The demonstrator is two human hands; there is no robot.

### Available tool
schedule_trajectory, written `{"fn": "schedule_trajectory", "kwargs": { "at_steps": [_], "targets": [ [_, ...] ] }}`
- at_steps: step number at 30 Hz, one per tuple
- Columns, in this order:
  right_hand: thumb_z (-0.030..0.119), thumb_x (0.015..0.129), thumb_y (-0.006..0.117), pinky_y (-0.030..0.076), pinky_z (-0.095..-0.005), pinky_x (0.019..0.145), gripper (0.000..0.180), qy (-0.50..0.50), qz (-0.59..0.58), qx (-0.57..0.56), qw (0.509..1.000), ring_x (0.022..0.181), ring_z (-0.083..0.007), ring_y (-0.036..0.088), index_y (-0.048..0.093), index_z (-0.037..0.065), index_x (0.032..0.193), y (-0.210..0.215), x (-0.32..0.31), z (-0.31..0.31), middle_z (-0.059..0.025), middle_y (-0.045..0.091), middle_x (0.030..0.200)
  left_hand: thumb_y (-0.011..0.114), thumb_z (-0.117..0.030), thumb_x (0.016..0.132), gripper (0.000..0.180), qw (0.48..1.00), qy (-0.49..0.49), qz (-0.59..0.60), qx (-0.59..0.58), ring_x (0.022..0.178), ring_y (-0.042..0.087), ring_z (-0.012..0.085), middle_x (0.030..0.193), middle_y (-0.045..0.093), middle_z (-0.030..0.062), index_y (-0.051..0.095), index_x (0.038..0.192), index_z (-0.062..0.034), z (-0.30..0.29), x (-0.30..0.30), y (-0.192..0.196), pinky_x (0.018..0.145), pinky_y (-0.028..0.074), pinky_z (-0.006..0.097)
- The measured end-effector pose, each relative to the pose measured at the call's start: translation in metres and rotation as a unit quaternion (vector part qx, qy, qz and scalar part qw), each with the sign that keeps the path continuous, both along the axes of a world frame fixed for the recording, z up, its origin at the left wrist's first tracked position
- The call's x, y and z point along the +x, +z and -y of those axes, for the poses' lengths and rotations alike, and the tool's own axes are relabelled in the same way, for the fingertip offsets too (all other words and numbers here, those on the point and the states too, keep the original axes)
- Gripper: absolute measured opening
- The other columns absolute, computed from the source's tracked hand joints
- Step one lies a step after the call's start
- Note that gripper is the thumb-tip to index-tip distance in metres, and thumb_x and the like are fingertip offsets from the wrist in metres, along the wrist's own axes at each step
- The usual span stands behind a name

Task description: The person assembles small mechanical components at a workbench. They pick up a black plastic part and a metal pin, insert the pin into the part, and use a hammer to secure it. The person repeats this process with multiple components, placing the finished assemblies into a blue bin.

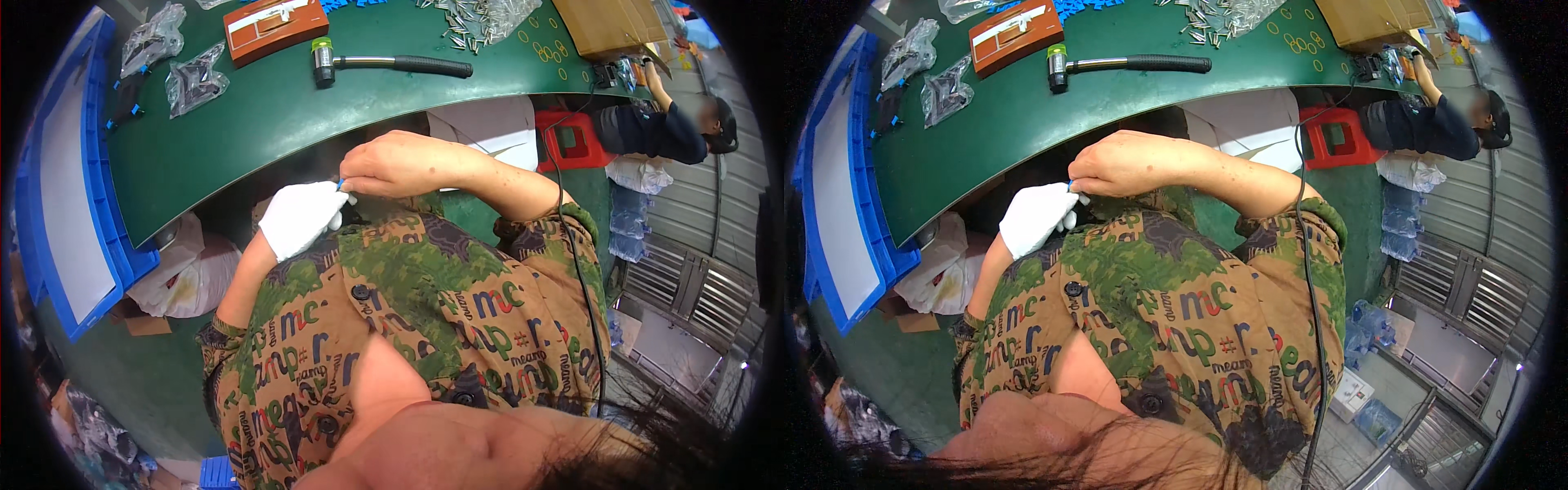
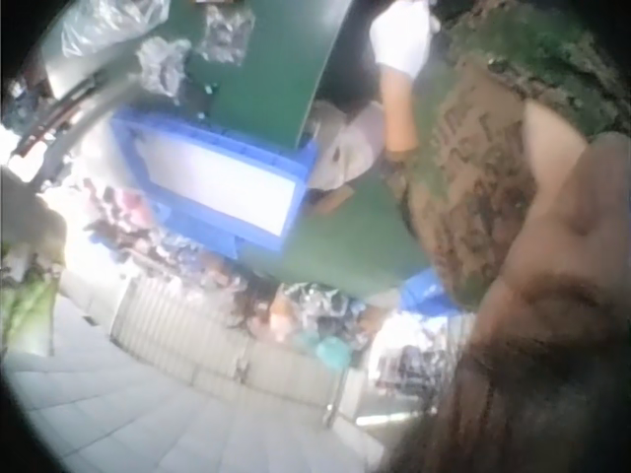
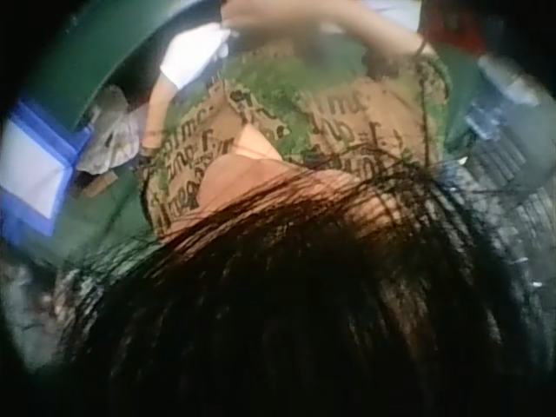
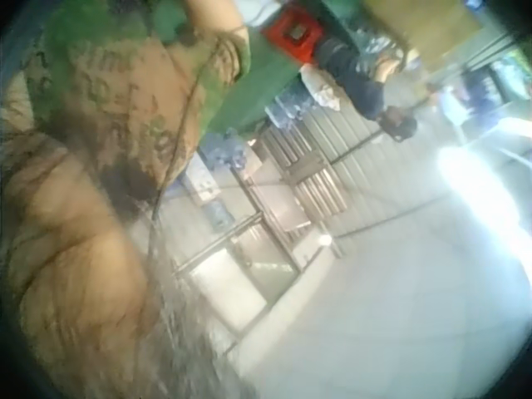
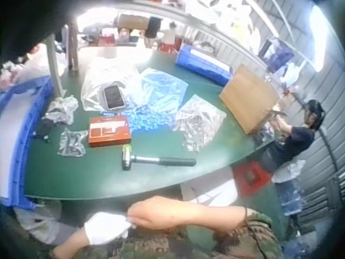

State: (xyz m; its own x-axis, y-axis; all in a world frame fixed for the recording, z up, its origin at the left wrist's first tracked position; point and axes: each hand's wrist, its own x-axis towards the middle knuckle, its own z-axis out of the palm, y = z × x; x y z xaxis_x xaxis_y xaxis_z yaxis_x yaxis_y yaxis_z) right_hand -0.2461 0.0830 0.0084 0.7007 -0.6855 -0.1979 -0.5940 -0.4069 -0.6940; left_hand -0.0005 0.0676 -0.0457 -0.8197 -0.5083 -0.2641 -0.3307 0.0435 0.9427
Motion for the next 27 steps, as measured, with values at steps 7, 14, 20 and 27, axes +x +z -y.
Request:
{"fn": "schedule_trajectory", "kwargs": {
  "at_steps": [7, 14, 20, 27],
  "targets": [
    [0.03, 0.104, 0.055, 0.053, -0.0486, 0.079, 0.03, 0.006, -0.022, 0.003, 1.0, 0.09, -0.0392, 0.065, 0.064, 0.002, 0.099, 0.008, 0.002, -0.007, -0.0161, 0.066, 0.094, 0.053, -0.031, 0.105, 0.032, 0.999, -0.028, 0.015, -0.008, 0.063, 0.061, 0.0218, 0.072, 0.067, 0.0051, 0.072, 0.098, -0.006, -0.003, -0.002, -0.005, 0.064, 0.05, 0.034],
    [0.029, 0.103, 0.056, 0.053, -0.0487, 0.077, 0.03, 0.017, -0.012, 0.049, 0.999, 0.088, -0.0396, 0.065, 0.064, 0.001, 0.095, 0.008, 0.001, 0.0, -0.0164, 0.065, 0.09, 0.056, -0.034, 0.104, 0.033, 0.994, 0.007, 0.036, 0.1, 0.06, 0.057, 0.0138, 0.069, 0.067, 0.0025, 0.072, 0.097, -0.0059, -0.005, -0.003, -0.008, 0.06, 0.047, 0.031],
    [0.03, 0.103, 0.055, 0.051, -0.0494, 0.077, 0.032, 0.007, -0.028, 0.038, 0.999, 0.087, -0.0411, 0.064, 0.064, 0.0, 0.096, 0.005, 0.006, -0.006, -0.0178, 0.065, 0.09, 0.057, -0.036, 0.104, 0.035, 0.987, 0.028, 0.049, 0.151, 0.06, 0.056, 0.0103, 0.07, 0.067, 0.0013, 0.072, 0.096, -0.0055, -0.007, -0.003, -0.007, 0.059, 0.046, 0.029],
    [0.035, 0.104, 0.055, 0.051, -0.0467, 0.074, 0.036, -0.015, 0.013, 0.087, 0.996, 0.081, -0.0414, 0.062, 0.066, 0.002, 0.095, -0.008, -0.001, 0.001, -0.0186, 0.066, 0.086, 0.057, -0.033, 0.104, 0.034, 0.985, 0.038, 0.026, 0.167, 0.061, 0.056, 0.0079, 0.073, 0.068, -0.0003, 0.074, 0.1, -0.0035, -0.007, -0.004, -0.012, 0.059, 0.047, 0.026]
  ]
}}
